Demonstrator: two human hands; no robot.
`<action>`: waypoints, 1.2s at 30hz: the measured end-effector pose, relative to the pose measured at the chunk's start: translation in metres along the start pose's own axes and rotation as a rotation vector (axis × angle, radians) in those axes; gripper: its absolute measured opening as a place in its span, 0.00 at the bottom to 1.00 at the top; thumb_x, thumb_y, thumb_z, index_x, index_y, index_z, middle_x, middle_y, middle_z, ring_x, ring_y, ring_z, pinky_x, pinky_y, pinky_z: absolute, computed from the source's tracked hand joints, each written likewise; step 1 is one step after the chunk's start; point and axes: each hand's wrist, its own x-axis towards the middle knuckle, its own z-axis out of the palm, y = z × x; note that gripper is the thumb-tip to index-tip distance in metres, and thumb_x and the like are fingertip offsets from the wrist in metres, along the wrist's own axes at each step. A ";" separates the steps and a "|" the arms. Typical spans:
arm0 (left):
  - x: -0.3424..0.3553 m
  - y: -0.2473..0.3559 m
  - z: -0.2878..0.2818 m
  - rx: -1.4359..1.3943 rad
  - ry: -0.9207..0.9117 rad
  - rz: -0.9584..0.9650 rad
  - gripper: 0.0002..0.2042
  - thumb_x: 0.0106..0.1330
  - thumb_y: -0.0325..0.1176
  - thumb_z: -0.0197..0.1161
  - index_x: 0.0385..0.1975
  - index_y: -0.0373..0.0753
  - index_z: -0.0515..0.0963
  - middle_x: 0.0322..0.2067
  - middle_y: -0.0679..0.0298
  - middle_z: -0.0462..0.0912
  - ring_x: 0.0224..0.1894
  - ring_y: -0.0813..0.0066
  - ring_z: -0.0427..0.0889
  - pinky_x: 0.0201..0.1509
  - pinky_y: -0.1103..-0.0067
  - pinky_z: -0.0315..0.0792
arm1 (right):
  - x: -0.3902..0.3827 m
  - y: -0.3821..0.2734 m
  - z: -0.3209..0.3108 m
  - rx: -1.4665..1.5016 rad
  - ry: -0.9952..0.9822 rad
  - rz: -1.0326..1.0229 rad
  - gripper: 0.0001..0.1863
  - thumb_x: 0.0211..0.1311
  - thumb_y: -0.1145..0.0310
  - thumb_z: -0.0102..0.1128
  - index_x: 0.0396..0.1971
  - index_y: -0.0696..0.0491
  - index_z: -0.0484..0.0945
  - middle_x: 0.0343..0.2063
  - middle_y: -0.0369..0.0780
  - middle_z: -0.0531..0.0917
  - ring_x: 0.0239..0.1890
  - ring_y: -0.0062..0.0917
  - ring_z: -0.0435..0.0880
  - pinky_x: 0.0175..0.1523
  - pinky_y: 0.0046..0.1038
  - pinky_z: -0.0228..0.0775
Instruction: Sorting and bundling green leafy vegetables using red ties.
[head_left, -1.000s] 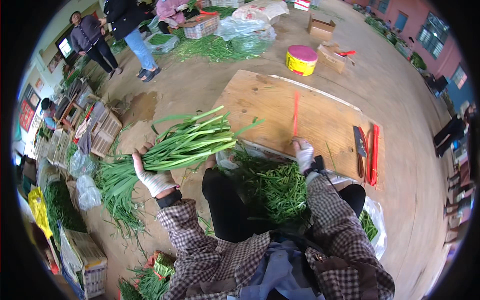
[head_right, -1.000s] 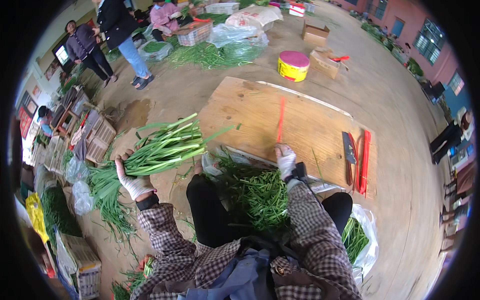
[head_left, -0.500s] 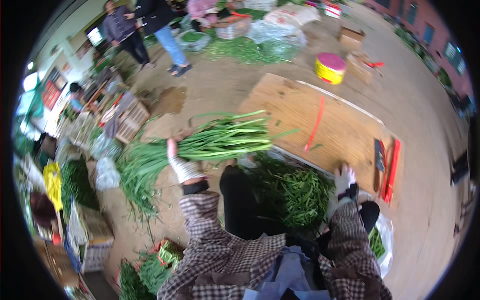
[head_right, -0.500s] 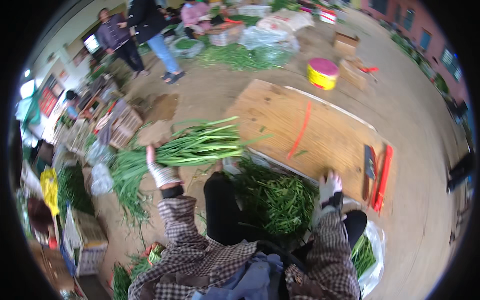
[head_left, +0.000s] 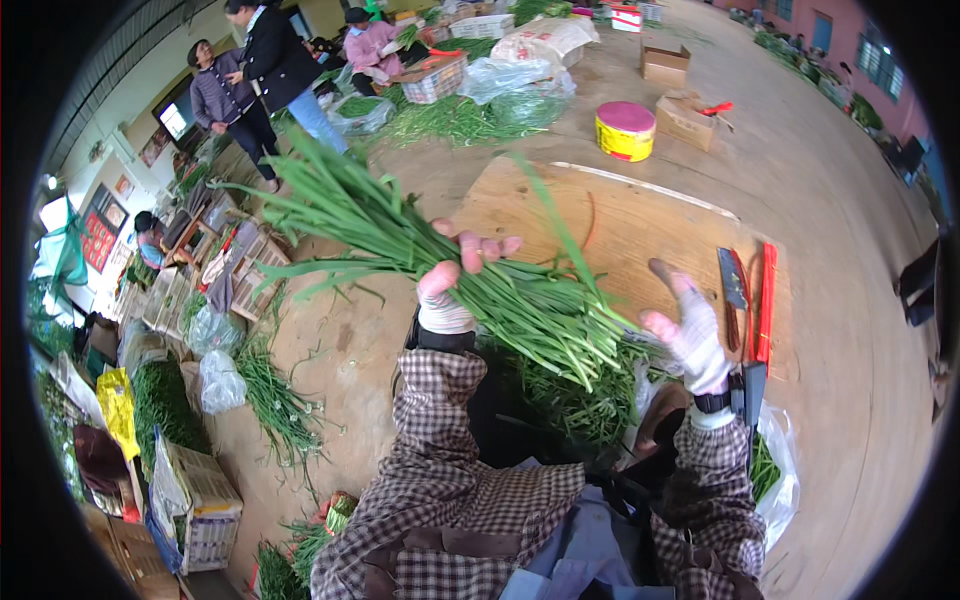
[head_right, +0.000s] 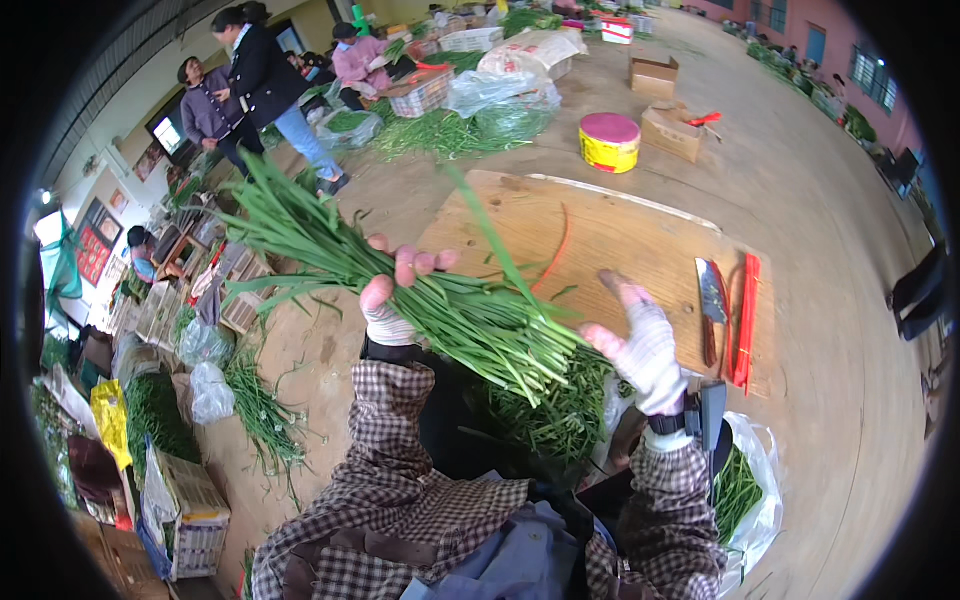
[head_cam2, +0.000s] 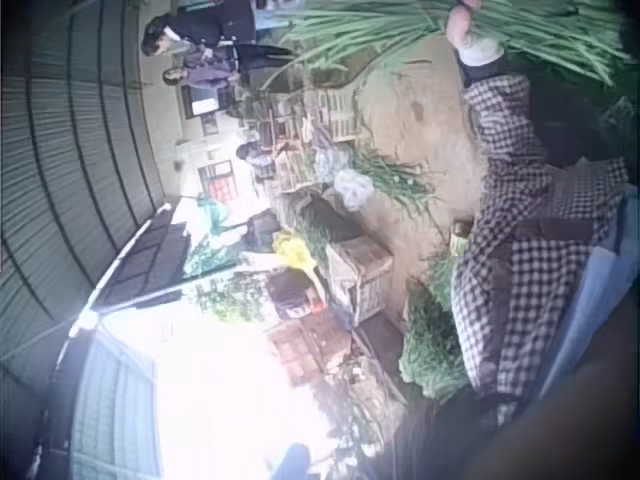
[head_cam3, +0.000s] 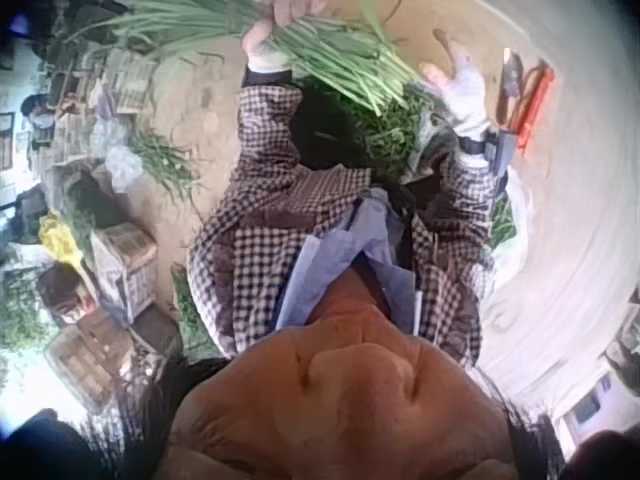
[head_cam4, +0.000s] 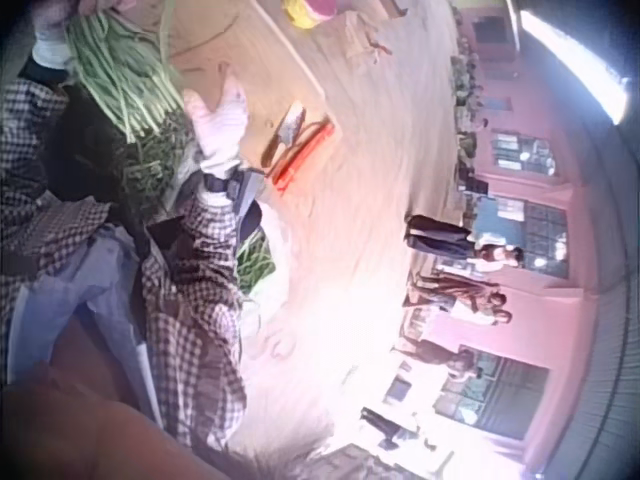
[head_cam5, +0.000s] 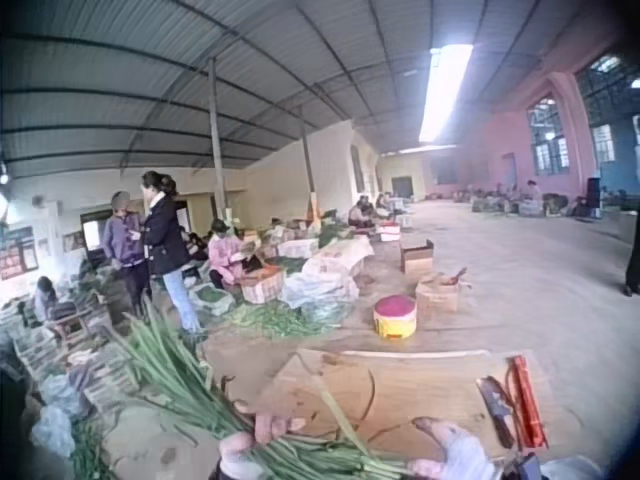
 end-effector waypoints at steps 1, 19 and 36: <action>0.003 -0.012 -0.001 -0.033 -0.066 -0.055 0.20 0.57 0.31 0.61 0.51 0.47 0.68 0.30 0.64 0.77 0.42 0.63 0.76 0.61 0.51 0.57 | -0.001 0.006 -0.004 -0.049 -0.202 0.142 0.34 0.50 0.46 0.61 0.49 0.59 0.72 0.46 0.49 0.78 0.52 0.42 0.74 0.56 0.34 0.64; 0.032 -0.217 0.060 0.521 -0.127 -0.543 0.20 0.53 0.29 0.65 0.47 0.36 0.70 0.42 0.63 0.78 0.43 0.69 0.78 0.49 0.72 0.71 | 0.029 -0.002 -0.051 0.257 0.231 -0.025 0.52 0.37 0.76 0.69 0.65 0.56 0.48 0.45 0.43 0.76 0.46 0.29 0.76 0.47 0.27 0.71; 0.016 -0.264 0.079 1.324 0.073 -0.544 0.21 0.48 0.34 0.64 0.44 0.36 0.72 0.44 0.51 0.75 0.48 0.58 0.73 0.49 0.69 0.69 | 0.045 0.078 -0.024 0.233 0.424 0.313 0.14 0.53 0.75 0.61 0.40 0.61 0.75 0.35 0.36 0.81 0.34 0.24 0.78 0.44 0.25 0.69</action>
